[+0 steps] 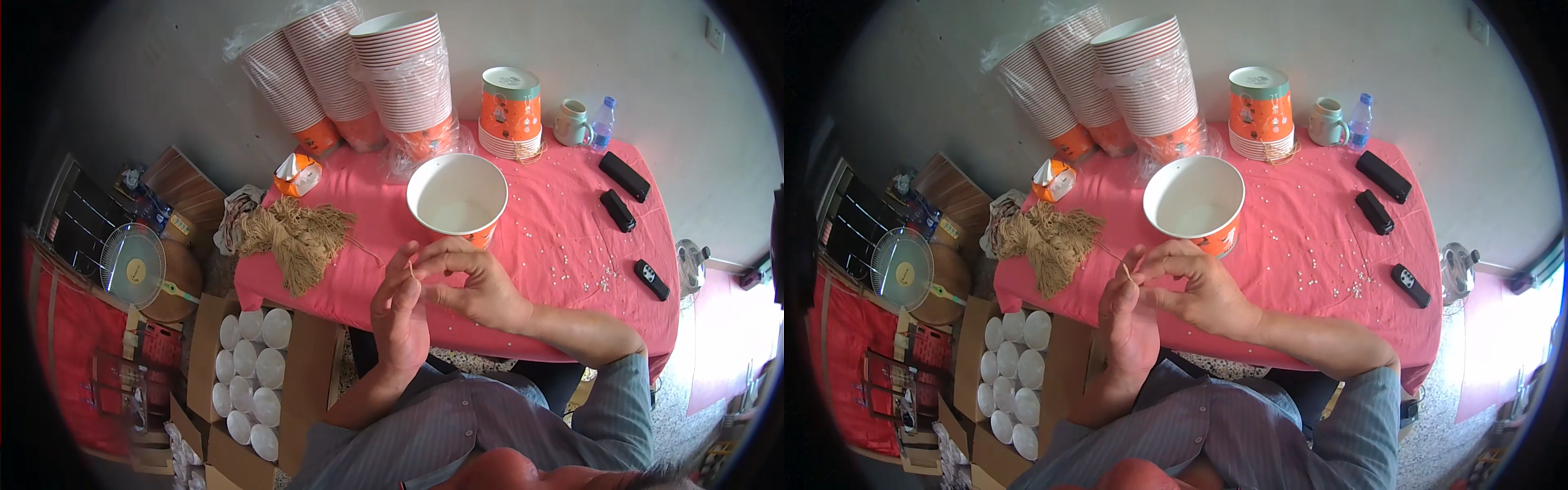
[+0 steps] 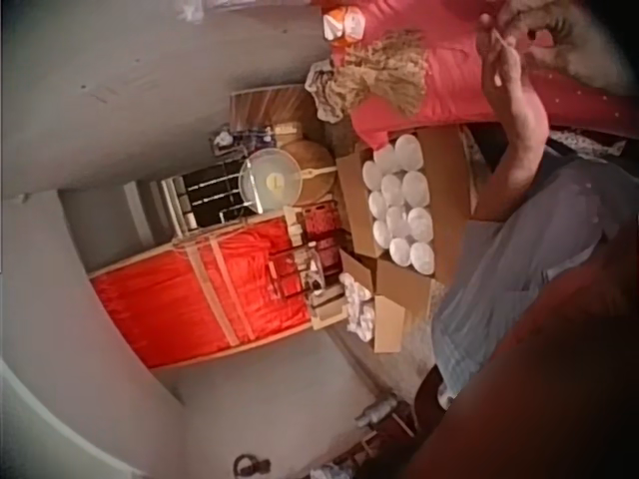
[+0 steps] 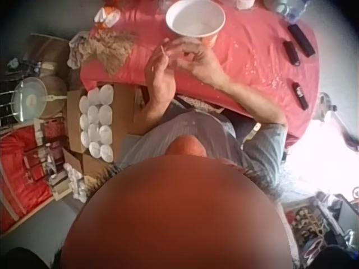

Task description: Assembling paper bowls by threading a thin cord through pre-cut holes using a specialized threading tool.

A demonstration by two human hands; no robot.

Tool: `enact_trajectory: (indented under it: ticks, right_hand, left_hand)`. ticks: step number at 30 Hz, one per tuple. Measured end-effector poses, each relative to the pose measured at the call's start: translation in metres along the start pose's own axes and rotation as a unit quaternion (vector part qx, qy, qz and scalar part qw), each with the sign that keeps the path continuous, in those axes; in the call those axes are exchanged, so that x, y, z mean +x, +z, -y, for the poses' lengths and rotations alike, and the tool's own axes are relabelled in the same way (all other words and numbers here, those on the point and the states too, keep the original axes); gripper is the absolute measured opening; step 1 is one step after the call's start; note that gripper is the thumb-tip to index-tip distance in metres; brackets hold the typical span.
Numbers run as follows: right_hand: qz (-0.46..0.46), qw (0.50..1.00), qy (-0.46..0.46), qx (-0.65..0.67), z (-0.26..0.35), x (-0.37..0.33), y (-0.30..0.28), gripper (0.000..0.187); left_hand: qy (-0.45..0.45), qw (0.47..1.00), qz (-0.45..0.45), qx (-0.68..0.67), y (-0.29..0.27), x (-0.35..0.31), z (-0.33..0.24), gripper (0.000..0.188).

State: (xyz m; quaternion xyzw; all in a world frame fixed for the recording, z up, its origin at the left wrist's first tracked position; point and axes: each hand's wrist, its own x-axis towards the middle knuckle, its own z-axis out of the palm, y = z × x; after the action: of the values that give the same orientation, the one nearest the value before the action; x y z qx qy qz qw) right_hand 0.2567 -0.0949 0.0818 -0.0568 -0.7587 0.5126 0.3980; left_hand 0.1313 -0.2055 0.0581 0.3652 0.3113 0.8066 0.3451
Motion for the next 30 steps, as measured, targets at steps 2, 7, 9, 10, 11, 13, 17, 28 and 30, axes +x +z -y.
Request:
enact_trajectory:
  ticks: [2,7,9,10,11,13,17,28,30]
  right_hand:
    - [0.014,0.999,0.047,-0.011,0.002,0.0,-0.004,0.026]
    - [0.073,0.982,0.159,0.075,0.016,0.005,-0.01,0.015]
    - [0.088,0.962,0.169,0.194,0.01,0.003,-0.008,0.019]
    - [0.089,0.962,0.169,0.193,0.011,0.004,-0.008,0.019]
    - [0.089,0.944,0.181,0.263,0.013,0.006,-0.007,0.026]
    - [0.088,0.92,0.192,0.329,0.014,0.007,-0.006,0.033]
    - [0.057,0.983,0.105,0.141,0.019,0.004,-0.003,0.031]
    - [0.0,0.883,-0.256,-0.395,0.01,0.005,-0.014,0.037]
    - [-0.006,0.866,-0.284,-0.411,0.01,0.005,-0.015,0.038]
  left_hand:
    - [-0.011,1.0,-0.015,-0.01,-0.002,-0.002,0.0,0.026]
    - [-0.047,0.999,0.006,-0.01,-0.026,-0.001,0.005,0.018]
    - [-0.021,0.999,-0.006,0.022,-0.023,-0.003,0.007,0.017]
    - [0.003,0.998,-0.019,0.054,-0.022,-0.004,0.007,0.016]
    - [0.004,0.998,-0.019,0.054,-0.02,-0.005,0.005,0.016]
    - [-0.017,0.998,-0.025,0.05,-0.015,-0.007,0.0,0.015]
    - [-0.034,0.998,-0.044,0.009,-0.007,-0.002,-0.003,0.017]
    - [-0.107,0.99,-0.063,-0.062,-0.01,-0.002,0.006,0.017]
    - [-0.108,0.991,-0.068,-0.05,-0.011,-0.003,0.007,0.017]
